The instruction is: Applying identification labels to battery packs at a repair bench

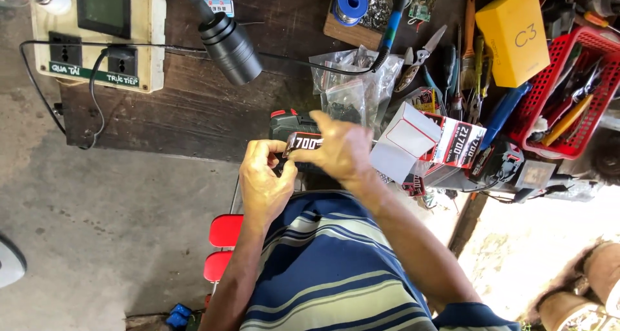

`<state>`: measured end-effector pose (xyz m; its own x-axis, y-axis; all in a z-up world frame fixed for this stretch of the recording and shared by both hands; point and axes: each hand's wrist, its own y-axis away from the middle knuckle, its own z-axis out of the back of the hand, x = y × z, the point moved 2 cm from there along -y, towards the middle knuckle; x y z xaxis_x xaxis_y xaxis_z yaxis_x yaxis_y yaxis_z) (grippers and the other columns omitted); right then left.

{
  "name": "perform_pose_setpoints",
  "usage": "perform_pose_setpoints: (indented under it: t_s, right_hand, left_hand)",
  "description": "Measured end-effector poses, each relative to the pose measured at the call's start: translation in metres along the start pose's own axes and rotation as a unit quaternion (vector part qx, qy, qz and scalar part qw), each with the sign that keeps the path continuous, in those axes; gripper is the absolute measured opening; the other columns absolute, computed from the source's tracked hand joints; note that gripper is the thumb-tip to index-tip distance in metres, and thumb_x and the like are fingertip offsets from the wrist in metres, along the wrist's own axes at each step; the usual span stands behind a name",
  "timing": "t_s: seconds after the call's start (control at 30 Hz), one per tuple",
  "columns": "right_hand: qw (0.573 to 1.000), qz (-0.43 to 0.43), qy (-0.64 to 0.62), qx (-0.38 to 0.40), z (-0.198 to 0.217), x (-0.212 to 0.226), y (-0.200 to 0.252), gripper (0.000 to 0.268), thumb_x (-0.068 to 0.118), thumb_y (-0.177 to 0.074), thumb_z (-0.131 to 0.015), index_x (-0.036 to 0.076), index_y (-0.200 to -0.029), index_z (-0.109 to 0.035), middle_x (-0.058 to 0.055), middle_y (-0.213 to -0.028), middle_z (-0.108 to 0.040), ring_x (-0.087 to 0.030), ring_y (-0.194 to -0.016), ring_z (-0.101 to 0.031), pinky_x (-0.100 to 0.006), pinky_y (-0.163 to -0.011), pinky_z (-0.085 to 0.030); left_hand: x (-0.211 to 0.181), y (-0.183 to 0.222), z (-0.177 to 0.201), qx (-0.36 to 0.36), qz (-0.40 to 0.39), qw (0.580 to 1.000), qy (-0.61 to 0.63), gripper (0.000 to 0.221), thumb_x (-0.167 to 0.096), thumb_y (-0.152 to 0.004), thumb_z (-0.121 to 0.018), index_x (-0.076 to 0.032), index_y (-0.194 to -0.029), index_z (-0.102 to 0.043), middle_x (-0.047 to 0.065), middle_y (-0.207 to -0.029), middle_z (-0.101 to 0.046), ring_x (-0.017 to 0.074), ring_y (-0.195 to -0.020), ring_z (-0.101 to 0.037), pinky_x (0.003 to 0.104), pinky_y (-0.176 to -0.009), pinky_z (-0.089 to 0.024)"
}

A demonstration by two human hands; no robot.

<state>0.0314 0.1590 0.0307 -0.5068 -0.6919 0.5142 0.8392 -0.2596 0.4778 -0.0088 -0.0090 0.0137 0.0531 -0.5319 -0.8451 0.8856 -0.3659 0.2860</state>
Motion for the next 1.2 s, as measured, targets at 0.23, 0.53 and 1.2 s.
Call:
perform_pose_setpoints:
  t_s: [0.23,0.53,1.2]
  right_hand:
    - [0.997,-0.046,-0.053,0.014,-0.016,-0.036,0.008,0.086,0.063,-0.071,-0.085,0.014,-0.138,-0.063,-0.024,-0.102,-0.076,-0.042,-0.100,-0.074,-0.049,-0.091,-0.058]
    - [0.995,-0.078,-0.055,0.022,-0.003,-0.056,-0.006,0.090,0.072,-0.070,-0.086,0.013,-0.135,-0.067,-0.023,-0.107,-0.075,-0.034,-0.092,-0.077,-0.029,-0.075,-0.061]
    - [0.989,-0.069,-0.090,-0.098,0.000,-0.019,-0.010,0.069,0.055,-0.068,-0.095,0.004,-0.110,-0.079,-0.022,-0.100,-0.077,-0.042,-0.101,-0.073,-0.046,-0.088,-0.060]
  left_hand:
    - [-0.003,0.003,-0.002,-0.021,-0.006,1.000,-0.010,0.026,-0.001,-0.071,-0.074,-0.007,-0.095,-0.069,0.008,-0.087,-0.059,0.0226,-0.075,-0.065,0.029,-0.070,-0.060]
    - [-0.003,0.008,-0.003,-0.026,0.009,1.000,0.005,0.029,0.000,-0.072,-0.075,-0.003,-0.101,-0.070,0.013,-0.096,-0.063,0.0281,-0.082,-0.069,0.031,-0.073,-0.062]
    - [0.011,0.012,0.007,0.013,0.143,0.974,0.176,0.069,-0.014,-0.081,-0.083,-0.001,-0.142,-0.054,0.030,-0.129,-0.058,0.0489,-0.116,-0.065,0.045,-0.088,-0.064]
